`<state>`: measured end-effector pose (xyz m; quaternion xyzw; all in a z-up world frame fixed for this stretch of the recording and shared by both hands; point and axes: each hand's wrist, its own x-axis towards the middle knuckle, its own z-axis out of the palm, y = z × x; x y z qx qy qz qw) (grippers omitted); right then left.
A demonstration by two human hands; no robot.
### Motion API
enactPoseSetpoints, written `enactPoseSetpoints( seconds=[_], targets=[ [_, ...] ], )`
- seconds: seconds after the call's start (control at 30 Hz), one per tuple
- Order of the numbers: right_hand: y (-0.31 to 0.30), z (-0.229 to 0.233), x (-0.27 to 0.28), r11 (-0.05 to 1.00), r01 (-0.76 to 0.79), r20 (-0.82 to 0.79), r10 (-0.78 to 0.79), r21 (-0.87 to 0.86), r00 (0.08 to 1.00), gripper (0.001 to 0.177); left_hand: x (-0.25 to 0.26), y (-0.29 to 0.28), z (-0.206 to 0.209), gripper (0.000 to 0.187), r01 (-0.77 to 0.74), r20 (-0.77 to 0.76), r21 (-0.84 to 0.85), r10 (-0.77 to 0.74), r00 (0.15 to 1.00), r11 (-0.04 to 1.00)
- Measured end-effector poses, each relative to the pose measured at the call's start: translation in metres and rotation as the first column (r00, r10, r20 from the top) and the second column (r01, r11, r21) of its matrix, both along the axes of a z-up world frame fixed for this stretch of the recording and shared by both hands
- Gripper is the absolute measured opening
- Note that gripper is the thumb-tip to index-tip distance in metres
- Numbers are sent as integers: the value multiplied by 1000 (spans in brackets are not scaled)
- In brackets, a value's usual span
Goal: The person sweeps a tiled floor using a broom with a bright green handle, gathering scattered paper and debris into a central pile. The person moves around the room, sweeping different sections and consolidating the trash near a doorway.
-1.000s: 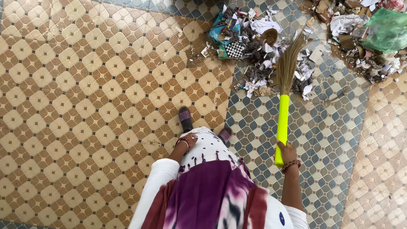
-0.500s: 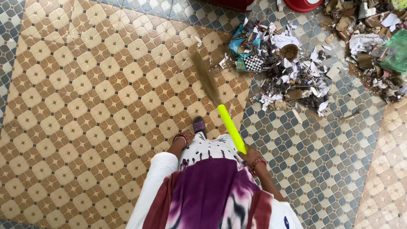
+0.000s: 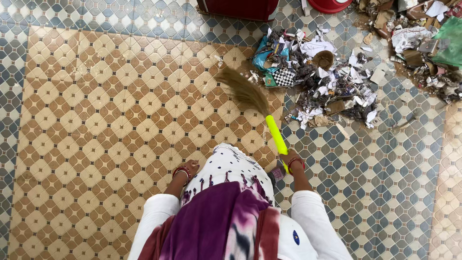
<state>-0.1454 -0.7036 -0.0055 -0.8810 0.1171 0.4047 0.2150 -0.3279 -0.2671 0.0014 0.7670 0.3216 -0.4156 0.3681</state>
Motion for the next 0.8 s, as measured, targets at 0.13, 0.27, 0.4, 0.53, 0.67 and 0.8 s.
enactPoseSetpoints(
  seconds=[0.13,0.27,0.4,0.53,0.67,0.8],
  targets=[
    [-15,5,36,999,37,126,-35,-16,991,56,14,12,-1,47,27,-76,43,-24,997,999],
    [-36,25,28,975,218,135,-223,48,965,61,32,8,-6,49,-46,8,-6,46,999,999],
    [-42,58,-23,931,326,111,-346,163,932,61,45,-10,-8,46,122,7,1,-122,993,993],
    [-37,101,-60,766,547,-55,-564,338,824,52,53,-15,-10,48,111,16,-55,-110,994,992],
    [-23,127,-102,484,718,-244,-717,500,653,53,63,-25,-9,48,119,1,-51,-119,993,992],
    [-16,126,-125,574,690,-208,-682,442,701,48,65,-39,-10,49,205,44,-96,-201,979,974]
  ],
)
